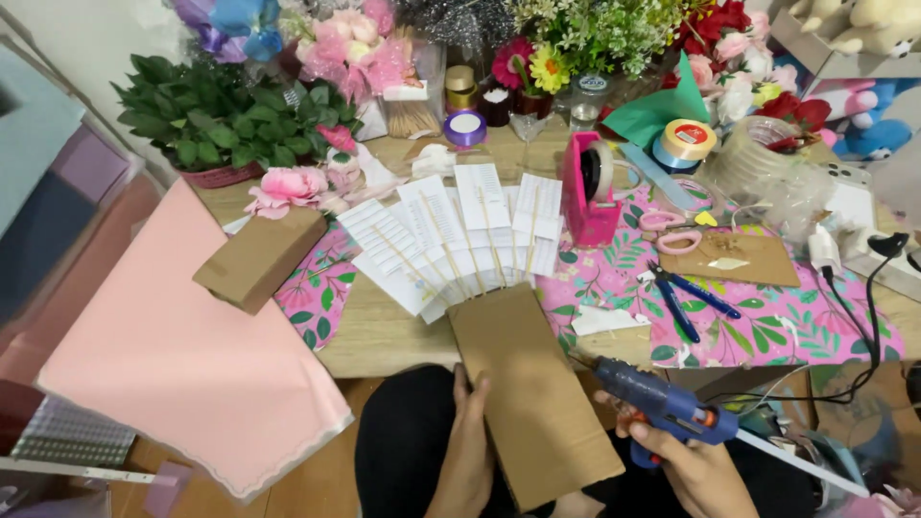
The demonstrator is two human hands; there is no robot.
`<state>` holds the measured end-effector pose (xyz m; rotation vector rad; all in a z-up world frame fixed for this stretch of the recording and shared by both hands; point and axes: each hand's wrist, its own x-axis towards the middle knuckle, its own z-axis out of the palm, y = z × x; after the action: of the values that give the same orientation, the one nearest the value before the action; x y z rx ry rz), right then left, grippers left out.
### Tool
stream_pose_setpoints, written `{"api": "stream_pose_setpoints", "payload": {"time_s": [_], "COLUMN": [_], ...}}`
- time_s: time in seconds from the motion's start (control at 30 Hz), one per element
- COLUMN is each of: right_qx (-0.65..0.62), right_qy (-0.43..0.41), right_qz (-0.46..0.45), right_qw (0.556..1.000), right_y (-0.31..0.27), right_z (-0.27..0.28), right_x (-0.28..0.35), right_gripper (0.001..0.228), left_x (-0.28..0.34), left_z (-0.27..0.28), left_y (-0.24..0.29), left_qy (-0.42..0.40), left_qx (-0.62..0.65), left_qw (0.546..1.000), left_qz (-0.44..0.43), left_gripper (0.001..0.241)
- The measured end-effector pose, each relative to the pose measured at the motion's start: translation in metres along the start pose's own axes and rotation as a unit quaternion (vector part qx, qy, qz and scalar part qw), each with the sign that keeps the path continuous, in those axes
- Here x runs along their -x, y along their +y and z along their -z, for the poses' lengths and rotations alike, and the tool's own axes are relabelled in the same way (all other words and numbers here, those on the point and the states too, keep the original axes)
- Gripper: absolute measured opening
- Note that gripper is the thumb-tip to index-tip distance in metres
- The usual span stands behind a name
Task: The person assembles a paper fan by inserting printed paper strips attached to wooden sticks into a cardboard base. They use a hot glue gun to secure the sticks to the base and then arrange the fan.
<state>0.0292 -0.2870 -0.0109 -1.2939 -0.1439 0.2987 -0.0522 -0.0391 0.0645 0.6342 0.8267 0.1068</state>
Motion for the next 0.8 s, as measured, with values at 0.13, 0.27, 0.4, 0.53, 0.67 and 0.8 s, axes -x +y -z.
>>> {"api": "stream_pose_setpoints", "payload": {"time_s": [0.13,0.27,0.4,0.53,0.67,0.8], "right_qx": [0.046,0.047,-0.013,-0.039,0.001,0.133], "right_qy": [0.024,0.020,0.016,0.052,-0.110,-0.084], "right_qz": [-0.013,0.005,0.032,-0.005,0.183,0.215], "right_qw": [0.999,0.999,0.999,0.998,0.977,0.964], "right_y": [-0.011,-0.013,-0.030,-0.005,0.008,-0.007], "right_z": [-0.015,-0.019,-0.040,-0.017,-0.002,-0.011], "right_x": [0.003,0.000,0.023,0.023,0.019,0.029], "right_gripper": [0.023,0.016,0.010,0.018,0.011,0.023], "left_x": [-0.027,-0.046,-0.035,-0.012,0.020,0.029], "left_z": [0.009,0.014,0.033,0.046,0.072,0.091], "left_y": [-0.028,-0.041,-0.043,-0.039,-0.010,0.007], "left_qy": [-0.100,-0.113,-0.144,-0.167,-0.190,-0.152], "left_qx": [0.052,-0.022,-0.033,0.025,-0.018,-0.056], "left_qw": [0.991,0.986,0.974,0.962,0.932,0.921], "left_qz": [-0.074,-0.118,-0.172,-0.216,-0.307,-0.354], "left_gripper": [0.081,0.092,0.083,0.089,0.092,0.088]}}
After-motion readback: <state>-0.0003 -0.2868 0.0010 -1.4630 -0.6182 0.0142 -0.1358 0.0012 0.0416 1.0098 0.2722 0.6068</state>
